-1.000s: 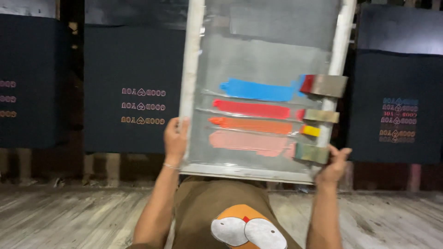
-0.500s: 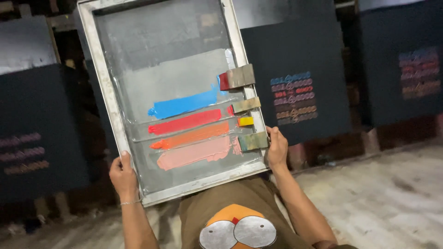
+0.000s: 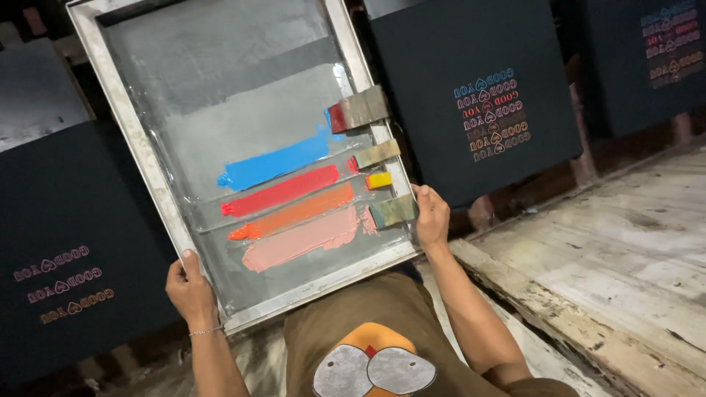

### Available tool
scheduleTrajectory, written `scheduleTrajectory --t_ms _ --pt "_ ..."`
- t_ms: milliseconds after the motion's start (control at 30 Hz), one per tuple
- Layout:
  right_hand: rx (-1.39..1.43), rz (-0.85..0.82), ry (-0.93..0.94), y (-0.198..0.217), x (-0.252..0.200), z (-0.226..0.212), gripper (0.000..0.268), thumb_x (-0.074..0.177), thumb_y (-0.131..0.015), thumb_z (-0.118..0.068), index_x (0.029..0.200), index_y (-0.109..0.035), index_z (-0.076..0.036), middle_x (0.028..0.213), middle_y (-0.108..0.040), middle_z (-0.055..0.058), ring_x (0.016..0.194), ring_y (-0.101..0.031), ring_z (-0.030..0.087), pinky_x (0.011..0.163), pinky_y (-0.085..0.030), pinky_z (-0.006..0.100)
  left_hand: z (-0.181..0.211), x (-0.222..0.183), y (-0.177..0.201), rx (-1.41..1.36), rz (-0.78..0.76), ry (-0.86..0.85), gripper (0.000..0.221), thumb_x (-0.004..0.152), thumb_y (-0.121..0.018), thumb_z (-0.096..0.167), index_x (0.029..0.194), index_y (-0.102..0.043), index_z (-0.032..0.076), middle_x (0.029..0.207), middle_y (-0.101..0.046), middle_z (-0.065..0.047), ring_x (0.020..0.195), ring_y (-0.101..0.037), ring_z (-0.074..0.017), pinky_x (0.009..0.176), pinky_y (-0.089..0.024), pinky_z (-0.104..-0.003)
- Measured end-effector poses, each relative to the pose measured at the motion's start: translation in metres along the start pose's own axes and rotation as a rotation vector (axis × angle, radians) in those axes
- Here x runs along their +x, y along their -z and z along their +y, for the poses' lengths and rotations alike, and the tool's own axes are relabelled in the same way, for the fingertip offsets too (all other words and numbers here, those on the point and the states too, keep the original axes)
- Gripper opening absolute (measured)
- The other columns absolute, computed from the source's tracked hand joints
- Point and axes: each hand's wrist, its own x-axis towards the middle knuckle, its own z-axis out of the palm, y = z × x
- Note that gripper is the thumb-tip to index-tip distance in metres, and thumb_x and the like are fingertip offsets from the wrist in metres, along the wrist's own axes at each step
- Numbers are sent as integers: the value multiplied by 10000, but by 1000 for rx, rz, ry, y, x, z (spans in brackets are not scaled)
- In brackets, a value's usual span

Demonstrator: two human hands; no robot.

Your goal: Applying multiple colors of ink to a screen and printing designs onto t-shirts at a production station.

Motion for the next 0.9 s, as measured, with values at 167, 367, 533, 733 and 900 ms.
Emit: scheduleTrajectory --t_ms 167,367,533,733,900 --pt "60 0 23 -9 4 -6 486 1098 -468 -431 1216 -781 -77 1118 -769 162 1099 -701 302 978 -506 430 -1 14 3 39 2 -22 415 1176 -681 444 1013 -716 64 838 -649 -107 793 -600 -220 728 -460 -359" --pt "84 -3 50 -10 15 -10 434 1103 -461 -397 1231 -785 -137 1129 -776 128 1099 -710 275 982 -520 408 -36 30 -6 45 10 7 402 1159 -705 466 993 -705 100 845 -657 -68 792 -613 -205 726 -473 -333" --pt "112 -19 82 -14 19 16 496 1106 -419 -445 1228 -788 -136 1138 -781 108 1082 -720 268 979 -520 384 -6 15 -15 121 22 -25 421 1141 -709 454 1011 -700 54 878 -658 -129 850 -644 -279 759 -481 -388" --pt "138 -42 129 -21 24 34 510 1105 -426 -471 1228 -781 -127 1152 -777 105 1084 -718 242 978 -518 377 -11 24 -31 54 32 14 384 1138 -656 415 1020 -696 52 954 -678 -150 967 -667 -330 868 -496 -421" --pt "168 -100 141 -22 23 47 377 1071 -506 -333 1172 -758 -71 1232 -750 134 1139 -700 248 975 -514 381 -58 37 -38 8 90 63 321 1081 -698 393 1010 -728 82 971 -701 -110 982 -672 -295 893 -499 -429"
